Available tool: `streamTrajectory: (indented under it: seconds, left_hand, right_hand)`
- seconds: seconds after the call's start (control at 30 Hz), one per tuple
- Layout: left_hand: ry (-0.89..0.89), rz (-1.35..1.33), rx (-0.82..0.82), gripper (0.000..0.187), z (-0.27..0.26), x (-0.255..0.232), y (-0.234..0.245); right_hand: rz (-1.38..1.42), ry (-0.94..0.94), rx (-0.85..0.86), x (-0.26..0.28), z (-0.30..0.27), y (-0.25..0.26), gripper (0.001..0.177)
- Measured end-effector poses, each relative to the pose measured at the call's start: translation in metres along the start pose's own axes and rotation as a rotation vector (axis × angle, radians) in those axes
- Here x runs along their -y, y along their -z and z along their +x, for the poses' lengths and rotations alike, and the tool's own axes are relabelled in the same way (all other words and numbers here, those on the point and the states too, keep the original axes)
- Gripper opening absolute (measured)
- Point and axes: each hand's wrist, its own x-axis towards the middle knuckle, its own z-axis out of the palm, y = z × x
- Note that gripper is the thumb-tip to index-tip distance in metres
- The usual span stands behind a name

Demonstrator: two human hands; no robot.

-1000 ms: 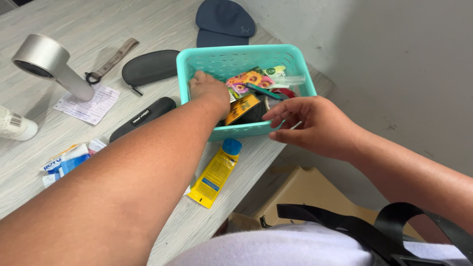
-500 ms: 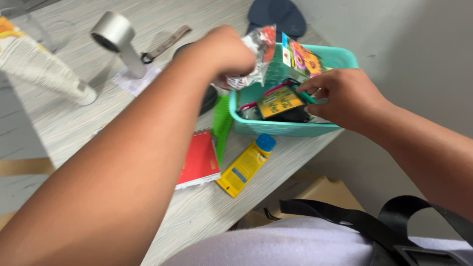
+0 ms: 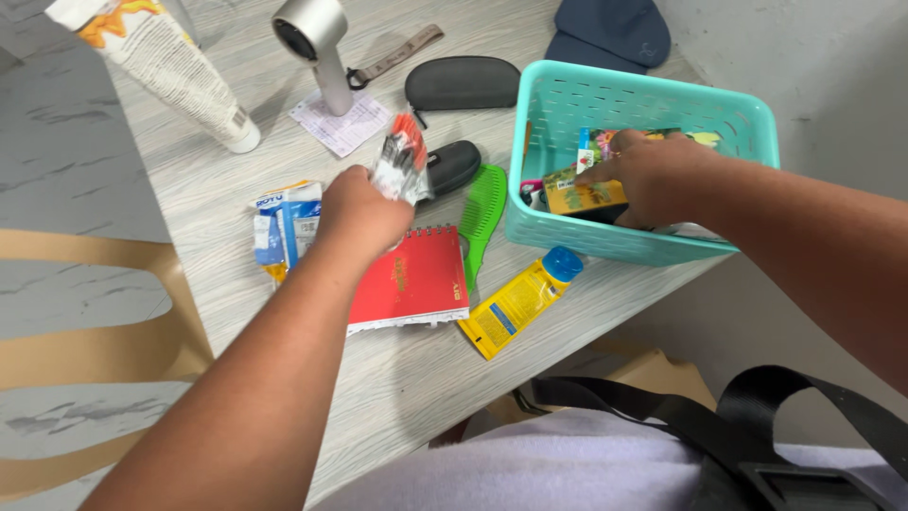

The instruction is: The person organizes toiletries and miscellaneous items on a table. They place bottles into a white basket, move the basket to a shelf, then empty a teal basket onto the table, sorting papers, a notebook, and small items before placing the notebook on the shelf and returning items to the teal basket.

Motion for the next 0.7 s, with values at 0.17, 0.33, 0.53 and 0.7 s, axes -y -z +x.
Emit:
streamTrajectory:
  seconds: [0.17, 0.33, 0.53, 0.7]
  left_hand:
    - [-0.101, 0.126, -0.147, 0.073, -0.018, 0.021, -0.007]
    - [-0.03, 0.216, 0.082, 0.108, -0.025, 0.007, -0.006]
    - [-0.15, 0.218, 0.036, 0.115, -0.028, -0.029, -0.008]
    - [-0.466, 0.035, -0.163, 0.096, -0.023, -0.055, -0.018]
  right_hand:
    - [-0.114, -0.002, -0.077, 0.006, 0.004, -0.007, 0.083]
    - [-0.054, -0.061, -0.059, 0.002, 0.008, -0.017, 0.086]
    - [0.57, -0.158, -0.382, -0.034, 0.007, -0.015, 0.045]
    - [0.739, -0.275, -0.482, -0.068, -0.004, 0.006, 0.022]
